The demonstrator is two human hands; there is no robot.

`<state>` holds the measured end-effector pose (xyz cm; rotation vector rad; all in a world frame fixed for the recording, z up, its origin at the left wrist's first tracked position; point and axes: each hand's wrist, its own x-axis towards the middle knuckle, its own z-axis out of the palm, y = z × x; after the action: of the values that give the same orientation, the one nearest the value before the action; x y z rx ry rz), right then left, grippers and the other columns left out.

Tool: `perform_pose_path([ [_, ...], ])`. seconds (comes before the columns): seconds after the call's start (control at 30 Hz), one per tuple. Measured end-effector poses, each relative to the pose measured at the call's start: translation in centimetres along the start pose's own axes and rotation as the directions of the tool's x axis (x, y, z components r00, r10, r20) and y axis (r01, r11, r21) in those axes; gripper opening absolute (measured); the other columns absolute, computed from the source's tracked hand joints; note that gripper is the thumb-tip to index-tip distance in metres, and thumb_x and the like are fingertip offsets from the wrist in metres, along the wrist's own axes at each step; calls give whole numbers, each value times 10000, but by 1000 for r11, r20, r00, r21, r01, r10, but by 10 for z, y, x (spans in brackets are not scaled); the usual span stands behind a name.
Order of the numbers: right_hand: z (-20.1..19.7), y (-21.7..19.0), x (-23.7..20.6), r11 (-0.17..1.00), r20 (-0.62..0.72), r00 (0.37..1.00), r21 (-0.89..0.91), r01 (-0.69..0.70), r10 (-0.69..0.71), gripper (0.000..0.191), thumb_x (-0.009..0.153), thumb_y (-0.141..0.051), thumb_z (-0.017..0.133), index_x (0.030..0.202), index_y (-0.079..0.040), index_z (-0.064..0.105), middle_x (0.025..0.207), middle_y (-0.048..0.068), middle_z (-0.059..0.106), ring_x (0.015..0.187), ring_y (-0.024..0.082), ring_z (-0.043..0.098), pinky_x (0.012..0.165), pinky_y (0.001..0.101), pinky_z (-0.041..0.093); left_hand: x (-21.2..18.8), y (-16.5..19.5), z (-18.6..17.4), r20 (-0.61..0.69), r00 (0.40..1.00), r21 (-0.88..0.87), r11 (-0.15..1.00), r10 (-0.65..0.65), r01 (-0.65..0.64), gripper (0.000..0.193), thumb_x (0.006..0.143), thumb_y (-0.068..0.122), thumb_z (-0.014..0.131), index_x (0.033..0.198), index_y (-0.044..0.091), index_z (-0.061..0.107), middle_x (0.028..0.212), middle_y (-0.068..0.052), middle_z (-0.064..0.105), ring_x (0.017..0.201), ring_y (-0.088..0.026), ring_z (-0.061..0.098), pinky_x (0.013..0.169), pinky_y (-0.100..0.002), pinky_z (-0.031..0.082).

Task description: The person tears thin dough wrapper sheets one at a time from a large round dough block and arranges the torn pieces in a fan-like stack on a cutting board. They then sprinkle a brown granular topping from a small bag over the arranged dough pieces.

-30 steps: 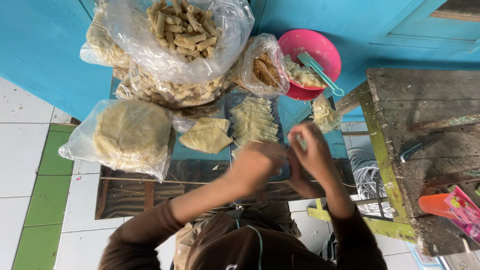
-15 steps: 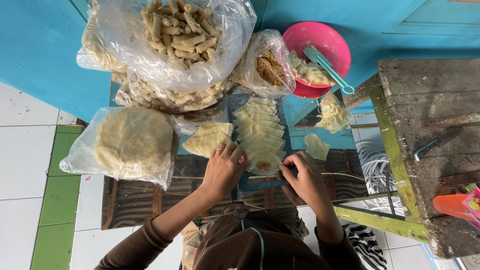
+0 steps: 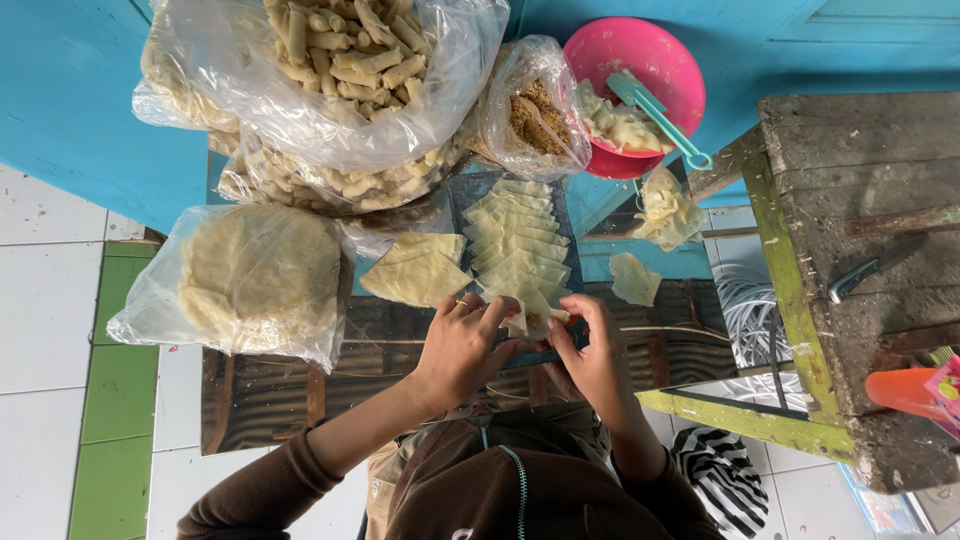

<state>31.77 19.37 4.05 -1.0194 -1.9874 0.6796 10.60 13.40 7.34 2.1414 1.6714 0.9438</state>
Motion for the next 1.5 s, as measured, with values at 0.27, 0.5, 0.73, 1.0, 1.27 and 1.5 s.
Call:
perform_pose_path([
  [0.27,6,-3,-9,996,-42,997,61,-67,69,317,917,-43,777,1192,-17,621,989,82,693,797,117,671,731,264,549,-7,0,9,-25,1000,44,999,-14,15,283,841,173,761,1110,169,674,1022,17,738,975,-237,645,854,-406,465],
  [0.5,10,-14,-8,999,-48,999,-29,24,-25,232,921,-38,779,1123,-26,665,932,63,726,761,131,708,690,263,561,-6,0,17,-41,999,93,996,19,-16,242,854,141,721,1091,180,752,1088,-1,709,966,-245,621,828,-390,477],
  [0.73,10,-27,-2,995,62,995,-48,85,-82,227,968,-30,695,1189,-19,643,1026,112,724,888,232,738,748,326,571,-5,1,13,-9,1000,68,998,7,-6,248,829,134,725,1076,155,731,1091,-7,710,991,-258,619,841,-401,471],
  [1.0,-4,-15,-3,997,197,978,-10,76,-72,259,989,-15,655,1243,-36,608,1133,123,711,988,258,733,789,337,589,-11,-6,15,-8,999,88,995,52,-51,254,833,102,712,1082,156,710,1143,33,722,1032,-232,625,884,-391,464],
  [1.27,0,-4,-8,991,171,977,-17,132,-127,446,918,-29,743,1322,-28,556,1175,140,687,994,246,720,810,334,587,-14,-7,17,-84,995,45,997,61,-57,273,843,116,714,1114,145,712,1142,27,725,999,-241,627,848,-386,466],
  [1.5,-3,-8,3,981,244,952,-23,193,-182,508,895,-71,769,1344,-11,540,1150,139,694,961,271,711,800,354,577,-2,-11,28,-69,997,95,995,23,-16,158,846,138,691,1001,130,662,963,-9,731,954,-241,650,842,-397,475],
])
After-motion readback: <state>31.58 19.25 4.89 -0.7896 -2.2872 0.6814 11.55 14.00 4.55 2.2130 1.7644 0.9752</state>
